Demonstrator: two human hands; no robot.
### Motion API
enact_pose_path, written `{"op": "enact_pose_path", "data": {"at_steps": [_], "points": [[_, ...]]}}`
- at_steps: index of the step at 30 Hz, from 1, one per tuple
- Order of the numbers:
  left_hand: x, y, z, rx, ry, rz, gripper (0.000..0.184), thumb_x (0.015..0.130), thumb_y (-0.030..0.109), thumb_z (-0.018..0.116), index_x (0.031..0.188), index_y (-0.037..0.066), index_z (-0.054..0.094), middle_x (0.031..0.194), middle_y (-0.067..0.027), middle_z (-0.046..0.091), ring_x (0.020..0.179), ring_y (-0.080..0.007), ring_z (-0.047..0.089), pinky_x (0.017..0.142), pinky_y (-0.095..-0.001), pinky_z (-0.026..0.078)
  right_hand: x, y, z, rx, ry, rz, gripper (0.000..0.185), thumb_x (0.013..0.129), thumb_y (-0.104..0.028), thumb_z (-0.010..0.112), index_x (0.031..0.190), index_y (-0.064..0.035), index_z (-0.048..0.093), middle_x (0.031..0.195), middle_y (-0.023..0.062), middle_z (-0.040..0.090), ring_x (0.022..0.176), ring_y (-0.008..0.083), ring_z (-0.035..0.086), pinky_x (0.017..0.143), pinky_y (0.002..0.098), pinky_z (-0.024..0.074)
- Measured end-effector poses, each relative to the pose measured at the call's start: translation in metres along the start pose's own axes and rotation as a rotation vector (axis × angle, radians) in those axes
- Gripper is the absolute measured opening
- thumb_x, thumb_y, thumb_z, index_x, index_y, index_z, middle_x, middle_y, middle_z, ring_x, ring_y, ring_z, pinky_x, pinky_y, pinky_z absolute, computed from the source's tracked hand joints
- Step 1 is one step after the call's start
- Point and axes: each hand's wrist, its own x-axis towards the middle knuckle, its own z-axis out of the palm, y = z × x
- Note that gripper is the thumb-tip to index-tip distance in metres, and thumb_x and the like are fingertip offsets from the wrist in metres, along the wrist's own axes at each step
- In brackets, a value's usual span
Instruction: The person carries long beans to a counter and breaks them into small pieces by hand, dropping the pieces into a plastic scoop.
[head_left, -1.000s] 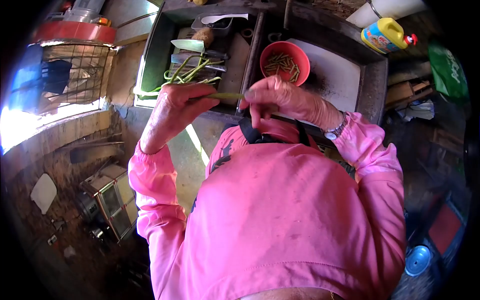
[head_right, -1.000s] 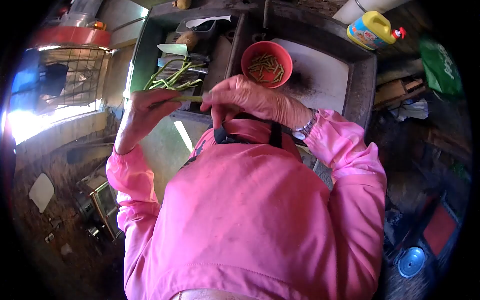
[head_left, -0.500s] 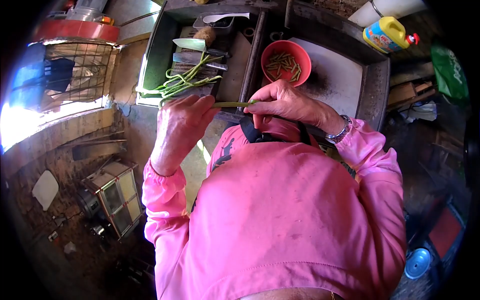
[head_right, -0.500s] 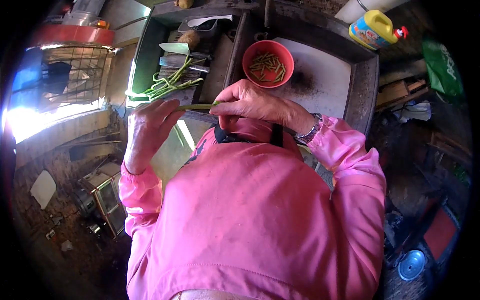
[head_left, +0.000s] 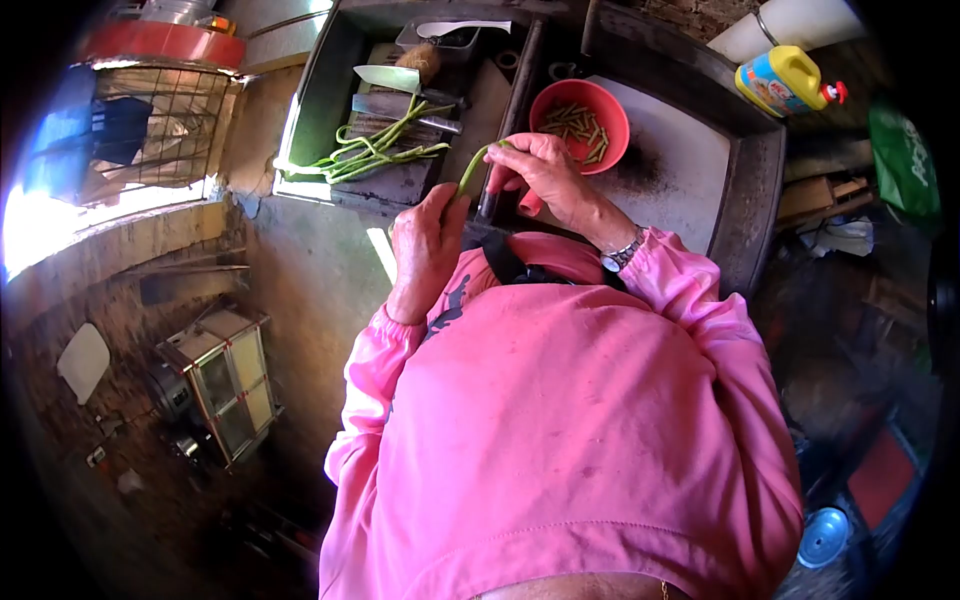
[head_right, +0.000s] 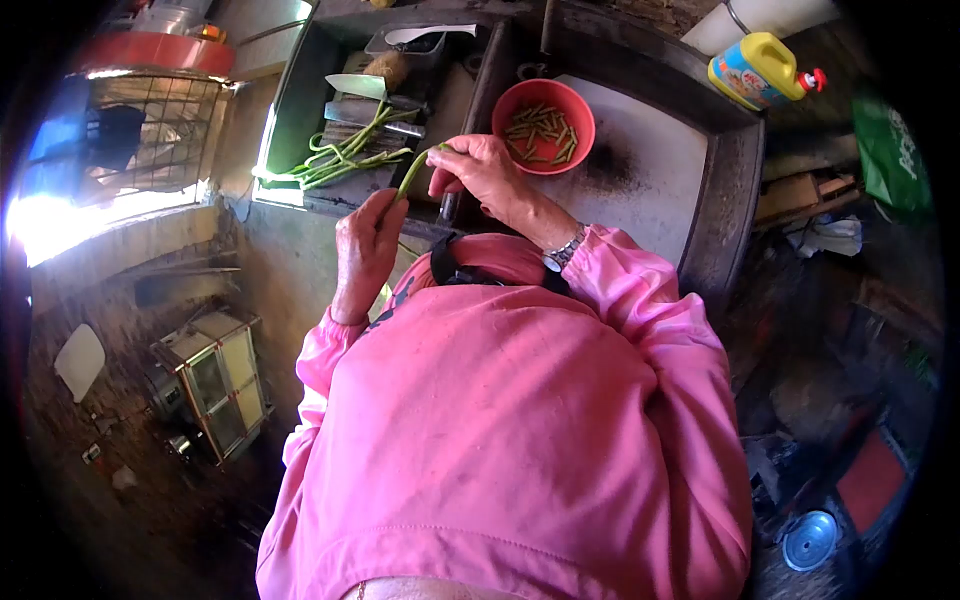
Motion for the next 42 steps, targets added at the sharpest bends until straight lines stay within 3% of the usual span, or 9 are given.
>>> {"op": "enact_pose_path", "data": {"at_steps": [9,15,19,22,25,27,35,38,42], "points": [[-0.001,0.005,0.028,-0.090,0.001,0.027,0.015,0.087,0.018,0.061,0.093,0.004,0.065,0.068,-0.0201,0.060,0.064,-0.0369,0.062,0.055,-0.0408,0.046,0.051,0.063,-0.071,0.352,0.353,-0.029,0.030,0.091,-0.033,0.059,0.096,-0.0040,0.065,0.084,0.0062,0.068,0.079,0.0128,0.066,0.069,0.0205,0.0490],[0.020,-0.003,0.008,-0.203,-0.095,0.029,0.017,0.086,0.015,0.062,0.093,0.000,0.064,0.065,-0.0192,0.058,0.058,-0.0316,0.060,0.054,-0.0359,0.045,0.083,0.095,-0.142,-0.564,0.324,0.158,0.043,0.092,-0.045,0.054,0.093,-0.0031,0.065,0.080,0.0115,0.068,0.078,0.0205,0.067,0.069,0.0291,0.0512],[0.029,-0.008,0.010,-0.214,-0.205,-0.019,0.017,0.086,0.015,0.062,0.092,-0.001,0.064,0.064,-0.0181,0.057,0.055,-0.0275,0.057,0.053,-0.0352,0.043,0.066,0.063,-0.126,-1.164,0.411,-0.207,0.044,0.088,-0.043,0.059,0.110,-0.0046,0.065,0.099,0.0155,0.068,0.094,0.0327,0.064,0.081,0.0396,0.0501],[0.035,-0.014,0.014,-0.197,-0.239,-0.004,0.019,0.085,0.016,0.062,0.093,-0.001,0.065,0.063,-0.0169,0.057,0.053,-0.0250,0.055,0.052,-0.0343,0.042,0.043,0.023,-0.087,-0.566,0.095,-0.362,0.035,0.089,-0.028,0.062,0.114,-0.0030,0.063,0.106,0.0133,0.068,0.091,0.0213,0.067,0.079,0.0306,0.0509],[0.042,-0.017,0.013,-0.225,-0.300,0.026,0.018,0.086,0.015,0.062,0.095,-0.001,0.065,0.063,-0.0158,0.056,0.053,-0.0200,0.052,0.053,-0.0326,0.042,0.000,-0.034,-0.046,-0.771,-0.061,-0.401,0.034,0.084,-0.019,0.069,0.111,-0.0008,0.063,0.092,0.0138,0.067,0.082,0.0204,0.066,0.074,0.0308,0.0515],[0.047,-0.011,0.009,-0.254,-0.343,0.058,0.017,0.087,0.013,0.062,0.096,-0.001,0.065,0.063,-0.0146,0.055,0.055,-0.0165,0.050,0.054,-0.0312,0.042,0.002,-0.014,-0.042,-0.941,-0.040,-0.854,0.036,0.079,-0.019,0.072,0.109,-0.0013,0.065,0.084,0.0128,0.066,0.076,0.0237,0.065,0.070,0.0329,0.0519],[0.053,-0.024,0.009,-0.378,-0.373,0.014,0.017,0.088,0.011,0.062,0.097,-0.003,0.065,0.066,-0.0054,0.058,0.062,-0.0085,0.050,0.056,-0.0264,0.043,-0.012,0.004,-0.037,-1.085,-0.094,-0.675,0.016,0.082,-0.015,0.067,0.091,-0.0014,0.066,0.075,0.0096,0.065,0.070,0.0232,0.066,0.062,0.0326,0.0515],[0.053,-0.041,0.005,-0.456,-0.316,-0.102,0.021,0.089,0.015,0.063,0.100,-0.003,0.065,0.068,-0.0004,0.060,0.063,-0.0056,0.053,0.055,-0.0221,0.043,-0.020,-0.001,-0.033,-0.434,-0.078,-0.051,0.020,0.090,-0.019,0.061,0.092,0.0007,0.065,0.076,0.0086,0.067,0.072,0.0169,0.067,0.064,0.0285,0.0529],[0.050,-0.063,0.006,-0.624,-0.312,-0.225,0.021,0.091,0.020,0.063,0.097,0.001,0.068,0.065,0.0005,0.058,0.056,-0.0037,0.050,0.051,-0.0196,0.039,-0.025,0.005,-0.037,0.195,-0.130,0.147,0.028,0.097,-0.023,0.052,0.096,0.0027,0.064,0.077,0.0090,0.067,0.074,0.0174,0.067,0.068,0.0281,0.0549]]}}
